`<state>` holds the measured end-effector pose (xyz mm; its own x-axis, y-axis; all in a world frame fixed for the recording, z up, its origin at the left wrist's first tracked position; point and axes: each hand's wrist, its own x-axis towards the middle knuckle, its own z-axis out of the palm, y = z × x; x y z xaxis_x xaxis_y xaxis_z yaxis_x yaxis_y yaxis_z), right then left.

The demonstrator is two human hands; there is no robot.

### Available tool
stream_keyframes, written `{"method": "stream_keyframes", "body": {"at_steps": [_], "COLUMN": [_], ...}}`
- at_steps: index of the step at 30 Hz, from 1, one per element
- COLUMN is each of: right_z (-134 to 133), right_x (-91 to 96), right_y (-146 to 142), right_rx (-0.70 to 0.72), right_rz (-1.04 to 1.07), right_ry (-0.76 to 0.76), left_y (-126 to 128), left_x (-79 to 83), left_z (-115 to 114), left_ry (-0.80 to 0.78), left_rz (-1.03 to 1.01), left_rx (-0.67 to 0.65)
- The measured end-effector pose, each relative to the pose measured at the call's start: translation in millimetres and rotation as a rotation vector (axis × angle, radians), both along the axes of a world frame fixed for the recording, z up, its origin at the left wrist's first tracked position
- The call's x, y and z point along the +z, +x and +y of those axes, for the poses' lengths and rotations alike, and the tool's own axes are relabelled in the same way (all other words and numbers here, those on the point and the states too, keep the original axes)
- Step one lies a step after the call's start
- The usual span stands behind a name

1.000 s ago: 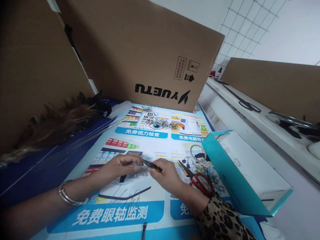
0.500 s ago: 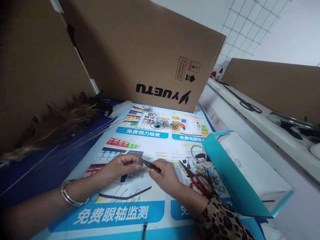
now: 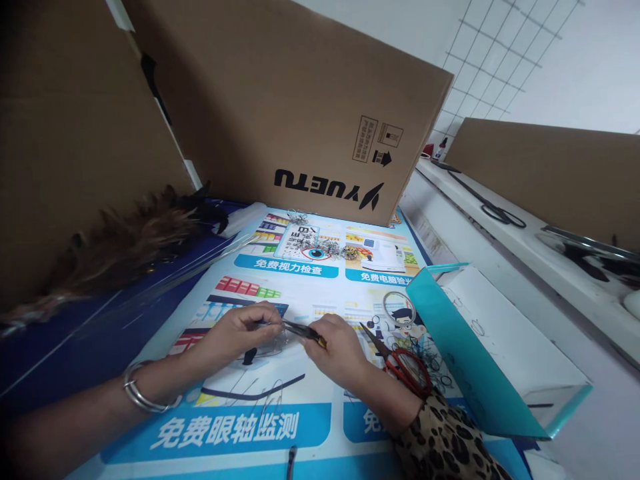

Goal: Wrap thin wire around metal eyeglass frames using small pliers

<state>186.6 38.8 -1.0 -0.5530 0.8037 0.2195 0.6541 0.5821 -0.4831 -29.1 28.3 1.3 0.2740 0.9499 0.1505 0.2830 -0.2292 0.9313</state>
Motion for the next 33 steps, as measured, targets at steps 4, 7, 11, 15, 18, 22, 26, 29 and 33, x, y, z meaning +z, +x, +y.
{"method": "stream_keyframes", "body": {"at_steps": [4, 7, 11, 15, 18, 22, 26, 29, 33], "right_z": [-1.9, -2.3, -1.3, -0.6, -0.4, -0.7, -1.8, -2.0, -1.2], "right_x": [0.4, 1.6, 1.2, 0.1, 0.8, 3.0, 4.2, 4.2, 4.2], "right_y": [0.1, 0.5, 1.4, 1.8, 2.2, 3.3, 3.4, 3.2, 3.6], "right_rx": [0.001, -0.021, -0.009, 0.016, 0.023, 0.029, 0.035, 0.038, 0.048], "right_rz": [-0.027, -0.044, -0.067, -0.085, -0.115, -0.159, -0.167, -0.167, -0.157], "right_ry": [0.038, 0.068, 0.099, 0.133, 0.157, 0.182, 0.193, 0.193, 0.180], "left_y": [0.5, 1.1, 1.2, 1.0, 0.8, 0.3, 0.7, 0.9, -0.2], "left_x": [-0.5, -0.5, -2.4, -3.6, -4.3, -5.4, -4.7, -3.0, 0.0], "left_z": [0.6, 0.1, -0.4, -0.5, -0.4, 0.1, 0.3, 0.1, 0.6], "left_ry": [0.041, 0.058, 0.069, 0.065, 0.058, 0.031, -0.025, -0.052, -0.117], "left_rz": [0.040, 0.057, 0.067, 0.071, 0.066, 0.055, 0.034, 0.014, -0.003], "left_rx": [0.014, 0.017, 0.000, -0.007, -0.016, -0.023, -0.033, -0.039, -0.096]}}
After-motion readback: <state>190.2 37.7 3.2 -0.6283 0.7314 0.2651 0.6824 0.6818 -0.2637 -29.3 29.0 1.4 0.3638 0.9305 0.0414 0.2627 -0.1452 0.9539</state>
